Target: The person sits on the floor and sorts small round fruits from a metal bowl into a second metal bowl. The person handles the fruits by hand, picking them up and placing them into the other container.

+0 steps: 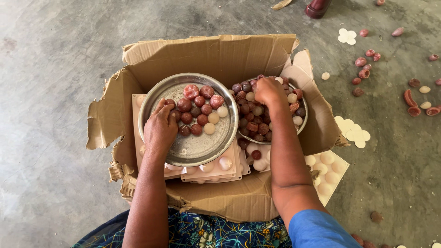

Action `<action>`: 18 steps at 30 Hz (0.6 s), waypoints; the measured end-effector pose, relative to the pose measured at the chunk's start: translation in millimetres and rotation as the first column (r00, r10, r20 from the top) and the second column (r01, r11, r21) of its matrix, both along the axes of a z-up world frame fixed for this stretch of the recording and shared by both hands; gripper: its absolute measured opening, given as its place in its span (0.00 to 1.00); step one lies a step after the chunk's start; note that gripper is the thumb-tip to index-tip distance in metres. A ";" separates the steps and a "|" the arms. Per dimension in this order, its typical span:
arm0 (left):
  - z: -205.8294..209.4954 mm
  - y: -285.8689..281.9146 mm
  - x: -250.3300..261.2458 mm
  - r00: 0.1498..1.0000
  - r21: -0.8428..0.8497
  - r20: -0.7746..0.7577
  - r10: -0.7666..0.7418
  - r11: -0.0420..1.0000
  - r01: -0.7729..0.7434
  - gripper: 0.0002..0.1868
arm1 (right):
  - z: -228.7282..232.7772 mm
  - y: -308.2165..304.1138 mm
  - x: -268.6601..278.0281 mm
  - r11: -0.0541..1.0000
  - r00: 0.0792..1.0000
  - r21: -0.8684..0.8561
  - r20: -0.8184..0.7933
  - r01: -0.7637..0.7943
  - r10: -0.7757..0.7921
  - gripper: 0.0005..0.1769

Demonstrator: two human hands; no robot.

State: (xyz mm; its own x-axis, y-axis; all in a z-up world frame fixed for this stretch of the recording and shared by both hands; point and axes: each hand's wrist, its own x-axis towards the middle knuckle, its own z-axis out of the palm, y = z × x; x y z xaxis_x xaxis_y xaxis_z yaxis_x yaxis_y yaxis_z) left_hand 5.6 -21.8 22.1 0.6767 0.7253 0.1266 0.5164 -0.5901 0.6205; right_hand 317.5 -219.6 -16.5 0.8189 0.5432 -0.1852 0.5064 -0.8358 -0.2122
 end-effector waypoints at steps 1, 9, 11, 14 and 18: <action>0.2 -0.2 0.6 1.000 0.005 -0.006 -0.005 1.000 0.005 0.18 | 1.6 1.0 0.5 0.999 0.997 0.002 -0.067 0.049 -0.049 0.09; -7.1 3.7 1.0 0.999 0.076 0.010 -0.033 0.997 0.032 0.19 | 70.8 -8.0 -27.4 0.996 0.995 -0.020 -0.036 -0.089 0.088 0.13; -7.2 4.2 1.9 0.999 0.061 0.013 -0.031 0.998 0.030 0.19 | 90.0 -14.2 -45.0 0.963 0.991 0.245 -0.045 -0.115 0.129 0.17; -7.9 2.9 -0.1 1.000 0.031 0.009 -0.029 0.999 0.029 0.19 | 107.6 -12.7 -67.0 0.772 0.819 0.599 -0.321 -0.214 0.476 0.15; -8.7 3.5 1.0 0.999 0.050 0.008 -0.036 0.998 0.035 0.20 | 103.9 9.2 -86.4 0.755 0.683 0.502 -0.371 -0.422 0.629 0.10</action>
State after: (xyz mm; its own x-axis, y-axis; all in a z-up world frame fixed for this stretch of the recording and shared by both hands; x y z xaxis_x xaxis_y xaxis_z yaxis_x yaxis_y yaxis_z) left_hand 6.6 -18.2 13.4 0.7005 0.6936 0.1681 0.4895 -0.6383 0.5941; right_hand 231.1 -210.4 87.5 0.2199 0.9596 -0.1753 0.5725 -0.2725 -0.7733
